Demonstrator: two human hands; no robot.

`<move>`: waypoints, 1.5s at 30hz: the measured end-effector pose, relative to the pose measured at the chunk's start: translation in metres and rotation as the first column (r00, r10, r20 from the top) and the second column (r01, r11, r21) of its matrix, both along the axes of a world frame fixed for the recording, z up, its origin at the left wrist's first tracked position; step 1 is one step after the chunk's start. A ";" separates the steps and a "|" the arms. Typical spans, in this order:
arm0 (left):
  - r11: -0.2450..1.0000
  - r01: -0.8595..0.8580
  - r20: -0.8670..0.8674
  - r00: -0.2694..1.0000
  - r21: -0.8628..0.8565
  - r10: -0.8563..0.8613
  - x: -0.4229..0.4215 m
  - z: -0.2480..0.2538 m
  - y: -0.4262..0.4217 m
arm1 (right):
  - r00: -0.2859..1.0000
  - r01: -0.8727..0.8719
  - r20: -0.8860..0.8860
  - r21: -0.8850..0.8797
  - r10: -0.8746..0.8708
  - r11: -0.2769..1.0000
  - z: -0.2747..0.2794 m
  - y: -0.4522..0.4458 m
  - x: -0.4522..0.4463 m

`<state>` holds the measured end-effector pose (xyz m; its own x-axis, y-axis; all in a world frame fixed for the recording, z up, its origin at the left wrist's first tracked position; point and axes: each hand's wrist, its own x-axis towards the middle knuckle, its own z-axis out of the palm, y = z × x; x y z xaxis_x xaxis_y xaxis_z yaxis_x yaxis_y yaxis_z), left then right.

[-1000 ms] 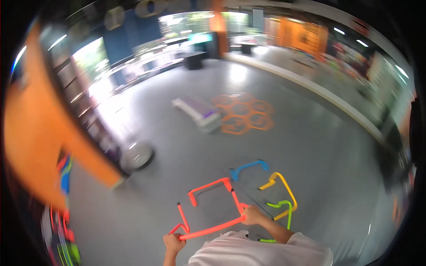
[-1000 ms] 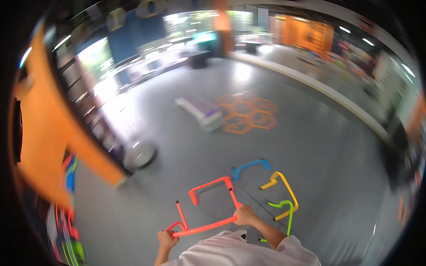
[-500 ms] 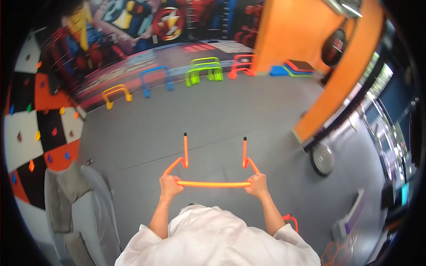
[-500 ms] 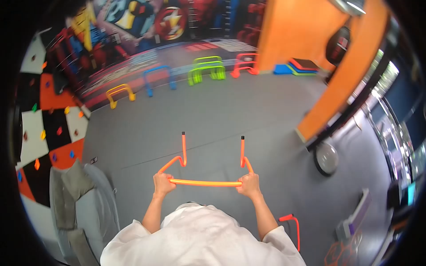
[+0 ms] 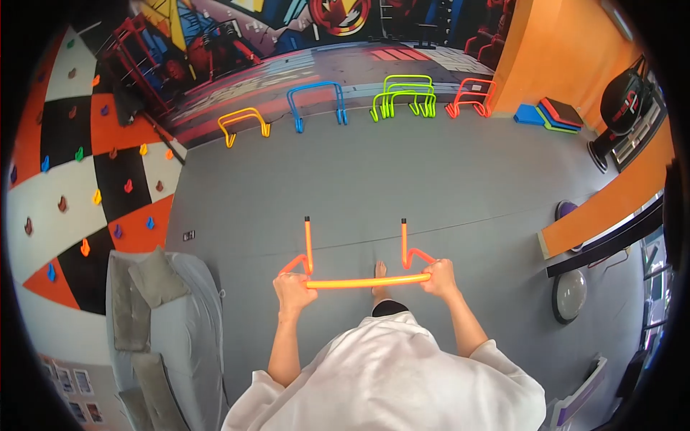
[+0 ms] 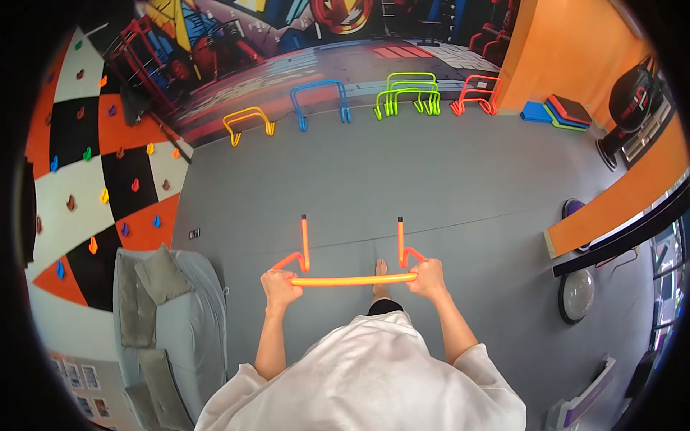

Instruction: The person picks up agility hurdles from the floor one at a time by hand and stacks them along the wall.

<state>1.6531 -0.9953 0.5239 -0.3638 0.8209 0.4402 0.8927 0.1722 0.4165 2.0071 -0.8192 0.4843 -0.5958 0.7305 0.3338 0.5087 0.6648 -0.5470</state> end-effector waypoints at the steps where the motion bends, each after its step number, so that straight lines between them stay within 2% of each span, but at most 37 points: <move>1: 1.000 0.020 0.009 1.000 -0.005 -0.020 -0.005 -0.003 0.024 | 1.000 0.026 0.007 -0.016 -0.026 1.000 -0.006 0.019 -0.003; 6: 0.994 0.069 0.006 0.998 -0.079 -0.069 -0.027 0.008 0.145 | 0.992 0.124 0.036 -0.059 -0.122 0.990 0.009 0.118 -0.017; 9: 0.992 0.087 -0.037 0.995 -0.095 -0.091 -0.046 -0.005 0.209 | 0.991 0.121 0.060 -0.065 -0.117 0.991 0.011 0.181 -0.033; 12: 0.991 0.081 0.035 0.996 -0.108 -0.078 -0.070 -0.013 0.268 | 0.979 0.100 0.172 0.056 -0.109 0.993 0.011 0.239 -0.057; 15: 0.980 0.102 0.072 0.993 -0.172 -0.091 -0.087 -0.022 0.324 | 0.979 0.096 0.179 0.031 -0.100 0.995 0.024 0.286 -0.069; 21: 0.937 0.281 0.166 0.954 -0.208 -0.249 -0.100 -0.049 0.487 | 0.947 0.243 0.213 0.020 -0.242 0.970 0.008 0.392 -0.070; 24: 0.893 0.358 0.185 0.930 -0.274 -0.316 -0.112 -0.056 0.585 | 0.906 0.375 0.210 -0.001 -0.367 0.927 0.000 0.444 -0.074; 27: 0.818 0.516 0.197 0.856 -0.254 -0.478 -0.118 -0.052 0.684 | 0.854 0.478 0.258 -0.047 -0.452 0.877 0.006 0.485 -0.073; 30: 0.713 0.640 0.217 0.769 -0.288 -0.602 -0.108 -0.045 0.775 | 0.790 0.581 0.240 -0.003 -0.564 0.814 0.031 0.518 -0.072; 33: 0.595 0.758 0.242 0.650 -0.268 -0.720 -0.090 -0.037 0.864 | 0.700 0.712 0.164 -0.076 -0.695 0.698 0.023 0.554 -0.069; 36: 0.491 0.847 0.284 0.532 -0.205 -0.798 -0.060 -0.041 0.934 | 0.623 0.782 0.162 -0.093 -0.766 0.617 0.017 0.588 -0.056; 39: 0.428 0.821 0.242 0.534 -0.378 -0.810 -0.032 -0.050 1.010 | 0.574 0.819 0.174 -0.144 -0.800 0.556 -0.001 0.642 -0.036; 42: 0.421 0.859 0.233 0.491 -0.291 -0.840 0.011 -0.063 1.081 | 0.551 0.834 0.194 -0.159 -0.812 0.528 -0.026 0.710 0.006; 45: 0.441 0.790 0.236 0.568 -0.426 -0.789 0.049 -0.062 1.154 | 0.568 0.820 0.183 -0.216 -0.802 0.531 -0.040 0.792 0.046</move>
<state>1.7022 0.1583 0.4617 0.5441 0.8375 -0.0509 0.7392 -0.4498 0.5013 2.0527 -0.0268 0.4440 0.2858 0.9568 0.0528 0.7919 -0.2048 -0.5753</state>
